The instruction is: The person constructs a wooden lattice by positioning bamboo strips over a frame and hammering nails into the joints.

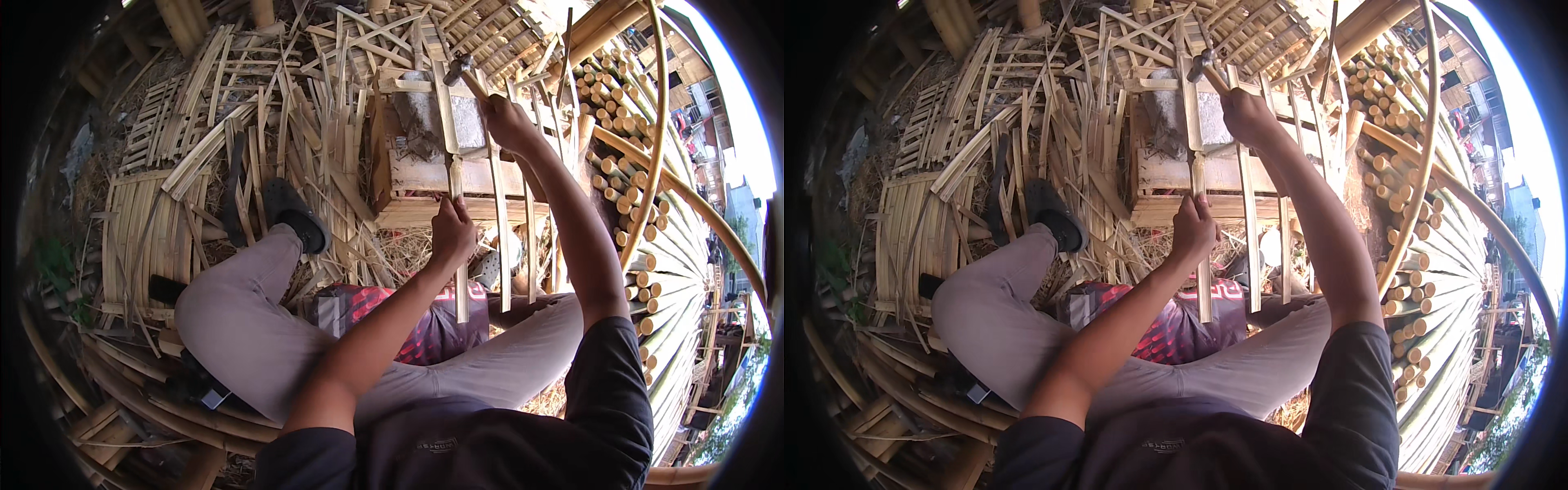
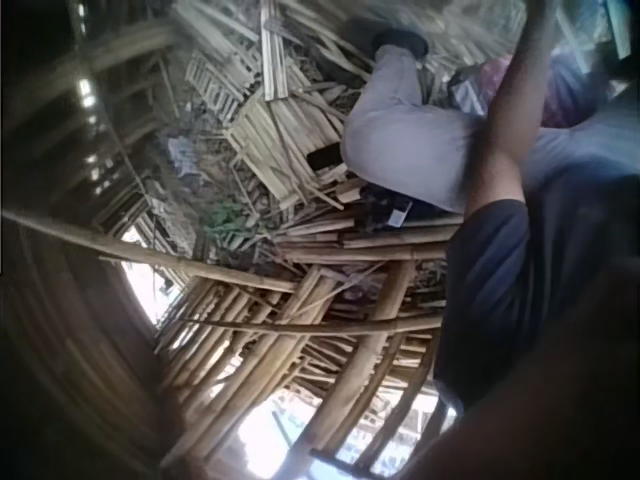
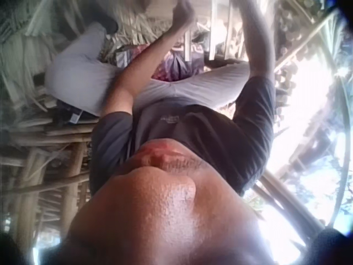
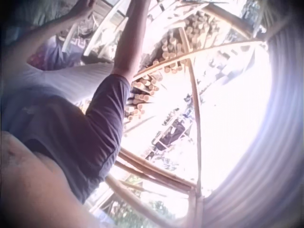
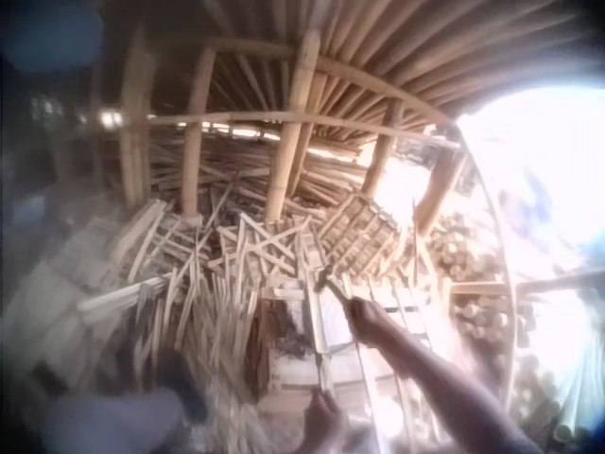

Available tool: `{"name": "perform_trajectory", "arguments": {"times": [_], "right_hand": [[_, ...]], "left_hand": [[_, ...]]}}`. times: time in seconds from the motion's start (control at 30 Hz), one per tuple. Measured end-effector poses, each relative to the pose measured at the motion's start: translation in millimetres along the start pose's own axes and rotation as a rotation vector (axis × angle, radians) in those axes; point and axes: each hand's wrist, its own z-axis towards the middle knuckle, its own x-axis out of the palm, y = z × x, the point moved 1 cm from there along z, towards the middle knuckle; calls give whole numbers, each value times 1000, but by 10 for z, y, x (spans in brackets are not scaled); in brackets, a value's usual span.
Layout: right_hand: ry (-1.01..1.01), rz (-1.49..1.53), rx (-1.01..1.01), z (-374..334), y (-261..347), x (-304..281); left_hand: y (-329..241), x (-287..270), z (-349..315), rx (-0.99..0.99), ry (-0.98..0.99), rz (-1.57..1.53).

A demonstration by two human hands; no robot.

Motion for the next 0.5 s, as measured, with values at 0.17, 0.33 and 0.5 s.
{"name": "perform_trajectory", "arguments": {"times": [0.17, 0.33, 0.5], "right_hand": [[259, 1116, 591, -1107, 88, -672], [32, 1465, 726, -2116, -687, -1082], [-487, 1965, 583, -2870, -1565, -956]], "left_hand": [[-138, -110, -20, -190, 177, -243], [-172, -112, 8, -224, 291, -282], [-41, -485, 412, -207, 27, 273]]}}
